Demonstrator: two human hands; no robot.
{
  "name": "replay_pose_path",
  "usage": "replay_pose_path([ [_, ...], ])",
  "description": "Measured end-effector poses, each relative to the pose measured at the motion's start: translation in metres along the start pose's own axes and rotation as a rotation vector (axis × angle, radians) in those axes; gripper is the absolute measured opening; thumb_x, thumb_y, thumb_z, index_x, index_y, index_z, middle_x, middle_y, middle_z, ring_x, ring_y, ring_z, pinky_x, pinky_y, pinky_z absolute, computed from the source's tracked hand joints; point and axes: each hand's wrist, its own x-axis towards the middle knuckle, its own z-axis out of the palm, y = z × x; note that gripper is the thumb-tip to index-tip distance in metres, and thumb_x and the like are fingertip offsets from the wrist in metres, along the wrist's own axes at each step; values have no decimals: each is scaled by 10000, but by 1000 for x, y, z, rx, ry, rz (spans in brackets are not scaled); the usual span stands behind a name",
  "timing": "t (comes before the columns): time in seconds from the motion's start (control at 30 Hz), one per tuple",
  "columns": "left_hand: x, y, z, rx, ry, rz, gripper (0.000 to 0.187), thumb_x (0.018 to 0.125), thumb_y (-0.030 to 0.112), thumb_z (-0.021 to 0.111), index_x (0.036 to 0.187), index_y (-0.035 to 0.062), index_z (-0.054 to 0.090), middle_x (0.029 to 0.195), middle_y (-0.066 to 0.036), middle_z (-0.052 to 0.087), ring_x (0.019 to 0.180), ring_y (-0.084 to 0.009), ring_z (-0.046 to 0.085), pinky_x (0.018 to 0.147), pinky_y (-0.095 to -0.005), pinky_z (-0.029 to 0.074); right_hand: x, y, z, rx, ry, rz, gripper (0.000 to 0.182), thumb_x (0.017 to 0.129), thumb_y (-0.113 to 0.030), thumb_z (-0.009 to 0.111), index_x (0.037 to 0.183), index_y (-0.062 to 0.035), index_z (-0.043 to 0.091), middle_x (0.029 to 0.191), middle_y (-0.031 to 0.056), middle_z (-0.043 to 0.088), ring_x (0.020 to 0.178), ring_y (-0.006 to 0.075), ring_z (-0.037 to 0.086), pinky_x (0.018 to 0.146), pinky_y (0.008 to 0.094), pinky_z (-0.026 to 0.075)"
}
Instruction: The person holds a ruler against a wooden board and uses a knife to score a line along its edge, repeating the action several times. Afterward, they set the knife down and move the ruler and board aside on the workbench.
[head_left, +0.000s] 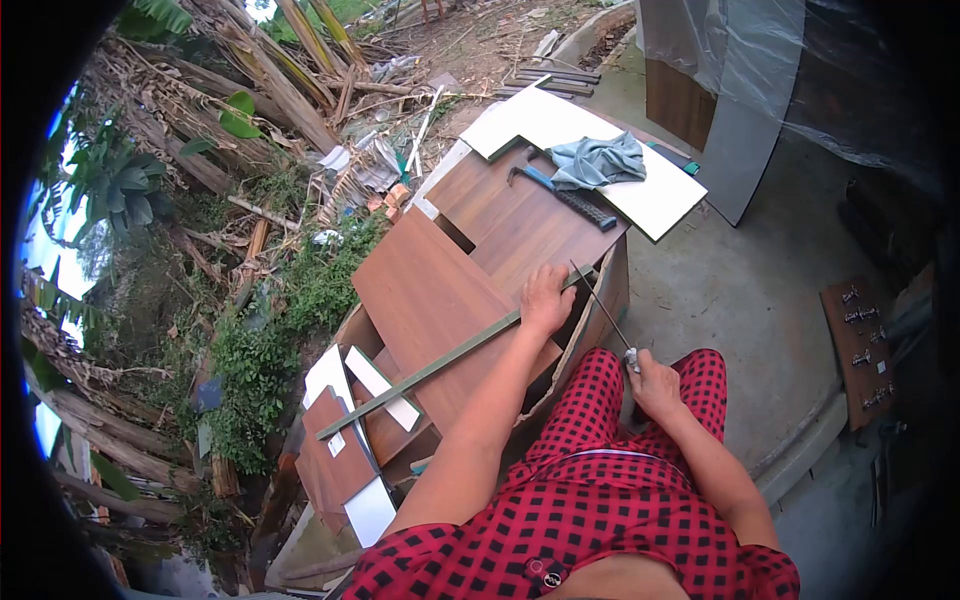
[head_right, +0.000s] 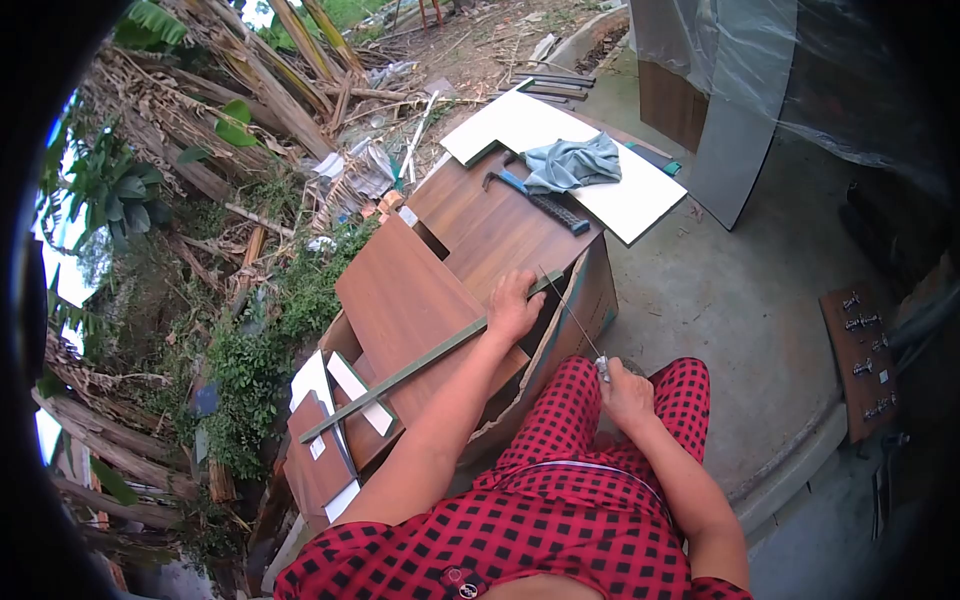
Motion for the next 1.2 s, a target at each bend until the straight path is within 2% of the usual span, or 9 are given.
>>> replay_pose_path([
  [0.27,1,-1,0,11,30,28,261,736,206,653,951,135,522,945,-89,506,965,-303,494,805,-441,411,106,-51,3,-21,14,-55,217,834,-205,534,920,-24,451,726,226,619,715,420,614,670,525,471],
  [0.4,1,2,-3,4,87,54,253,734,215,656,913,104,516,902,-110,506,911,-322,503,772,-445,418,85,-41,3,-19,-5,-42,219,844,-221,527,922,-31,448,722,227,617,702,424,609,653,525,467],
  [0.57,0,1,-1,4,75,46,251,733,216,655,909,100,520,911,-113,507,921,-321,501,778,-444,415,10,-13,-3,6,-36,30,210,842,-216,538,914,-44,440,696,225,607,677,429,597,620,532,450],
  [0.7,0,-1,0,-11,85,51,249,732,214,654,911,100,523,915,-116,508,926,-323,500,782,-446,414,15,-14,-6,-5,-32,20,207,835,-205,548,915,-45,442,689,223,605,674,428,597,618,533,450],
  [0.9,0,2,-3,16,82,58,248,735,216,651,917,102,527,917,-117,510,929,-322,503,785,-441,417,95,-49,-1,-41,8,-30,196,831,-195,536,904,-34,451,695,228,613,689,423,610,646,522,472],
  [0.97,1,1,-3,8,17,16,256,742,218,647,949,130,524,952,-95,509,962,-308,495,814,-443,406,104,-55,-3,-40,9,-40,191,830,-190,531,887,-25,455,710,234,618,704,418,616,662,519,479],
  [1.07,1,5,-6,-4,31,4,246,738,225,652,915,106,529,914,-114,513,935,-317,507,788,-440,418,88,-46,0,-29,-6,-13,195,833,-202,533,890,-32,457,721,232,617,705,423,610,654,525,470],
  [1.2,0,1,-2,-5,57,8,247,741,229,650,919,105,531,914,-113,515,938,-319,507,791,-440,418,25,-20,-3,-25,-18,24,210,833,-220,544,904,-51,440,681,221,601,670,426,596,609,532,453],
])
